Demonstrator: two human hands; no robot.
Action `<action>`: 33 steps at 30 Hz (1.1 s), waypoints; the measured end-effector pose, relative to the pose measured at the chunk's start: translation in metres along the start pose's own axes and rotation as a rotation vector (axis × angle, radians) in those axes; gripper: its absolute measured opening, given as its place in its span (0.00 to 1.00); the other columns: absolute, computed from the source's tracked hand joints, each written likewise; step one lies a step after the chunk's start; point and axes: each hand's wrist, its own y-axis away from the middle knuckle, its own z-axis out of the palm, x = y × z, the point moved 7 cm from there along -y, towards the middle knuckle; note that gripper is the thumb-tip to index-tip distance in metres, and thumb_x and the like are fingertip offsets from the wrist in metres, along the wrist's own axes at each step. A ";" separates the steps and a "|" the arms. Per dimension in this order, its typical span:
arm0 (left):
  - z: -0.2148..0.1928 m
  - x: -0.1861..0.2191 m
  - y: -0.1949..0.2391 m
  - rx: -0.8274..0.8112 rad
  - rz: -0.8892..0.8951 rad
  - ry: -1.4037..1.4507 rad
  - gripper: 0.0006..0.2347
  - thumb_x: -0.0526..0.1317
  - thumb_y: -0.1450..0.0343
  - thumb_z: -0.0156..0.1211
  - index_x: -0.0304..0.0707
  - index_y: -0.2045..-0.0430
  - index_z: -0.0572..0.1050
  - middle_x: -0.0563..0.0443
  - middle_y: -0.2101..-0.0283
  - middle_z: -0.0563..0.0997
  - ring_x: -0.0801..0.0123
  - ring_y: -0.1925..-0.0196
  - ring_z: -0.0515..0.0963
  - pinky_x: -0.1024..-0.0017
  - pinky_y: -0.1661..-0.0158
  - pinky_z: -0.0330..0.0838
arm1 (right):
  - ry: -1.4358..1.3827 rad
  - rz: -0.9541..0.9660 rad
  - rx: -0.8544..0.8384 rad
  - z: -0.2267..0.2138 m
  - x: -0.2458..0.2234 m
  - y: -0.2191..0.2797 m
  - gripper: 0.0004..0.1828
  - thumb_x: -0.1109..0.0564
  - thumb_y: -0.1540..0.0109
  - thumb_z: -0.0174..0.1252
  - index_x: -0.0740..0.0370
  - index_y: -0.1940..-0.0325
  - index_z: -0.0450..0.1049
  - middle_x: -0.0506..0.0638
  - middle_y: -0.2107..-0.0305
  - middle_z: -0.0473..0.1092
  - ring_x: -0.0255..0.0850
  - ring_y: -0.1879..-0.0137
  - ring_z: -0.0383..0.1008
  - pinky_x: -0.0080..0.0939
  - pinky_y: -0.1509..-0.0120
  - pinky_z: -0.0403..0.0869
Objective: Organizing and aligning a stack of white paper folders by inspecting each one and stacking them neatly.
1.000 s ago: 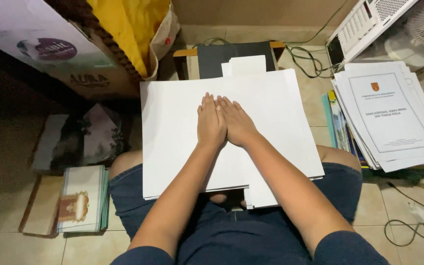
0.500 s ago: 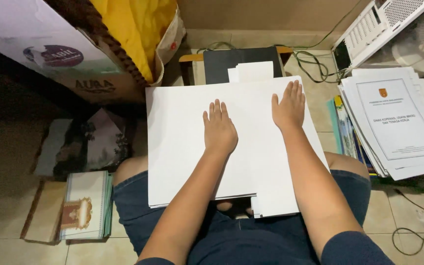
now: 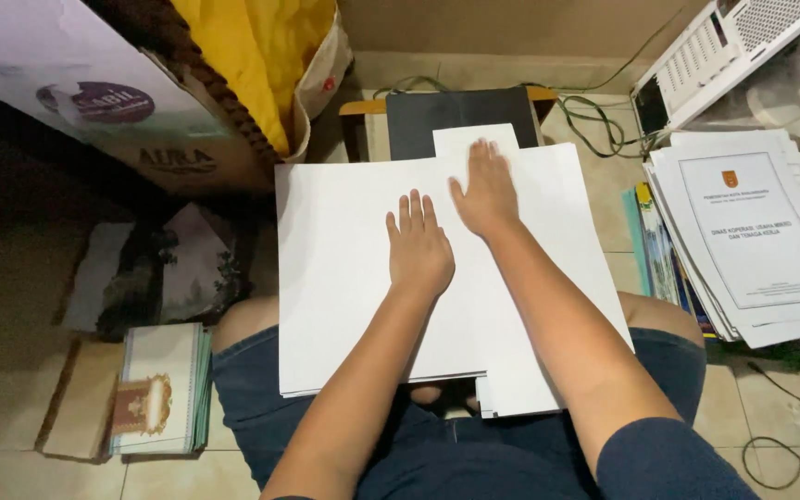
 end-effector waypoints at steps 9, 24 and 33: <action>-0.004 0.000 -0.005 0.005 -0.021 0.046 0.24 0.37 0.22 0.25 0.27 0.28 0.47 0.32 0.24 0.46 0.49 0.21 0.40 0.48 0.27 0.30 | 0.026 -0.037 -0.045 -0.004 0.012 -0.002 0.37 0.38 0.28 0.35 0.59 0.20 0.48 0.58 0.23 0.43 0.49 0.17 0.37 0.54 0.17 0.35; 0.009 0.003 -0.082 0.050 -0.098 -0.129 0.26 0.44 0.20 0.24 0.27 0.27 0.46 0.34 0.23 0.43 0.48 0.20 0.39 0.41 0.29 0.31 | 0.017 0.277 -0.054 -0.016 0.069 0.079 0.43 0.34 0.29 0.35 0.68 0.21 0.45 0.63 0.23 0.40 0.50 0.17 0.35 0.51 0.17 0.36; 0.003 0.013 -0.030 -0.012 0.001 -0.138 0.25 0.44 0.21 0.24 0.29 0.27 0.48 0.37 0.22 0.45 0.53 0.20 0.39 0.48 0.27 0.32 | 0.033 0.280 -0.084 -0.017 0.071 0.078 0.43 0.34 0.29 0.32 0.69 0.21 0.43 0.62 0.23 0.39 0.50 0.17 0.34 0.51 0.17 0.35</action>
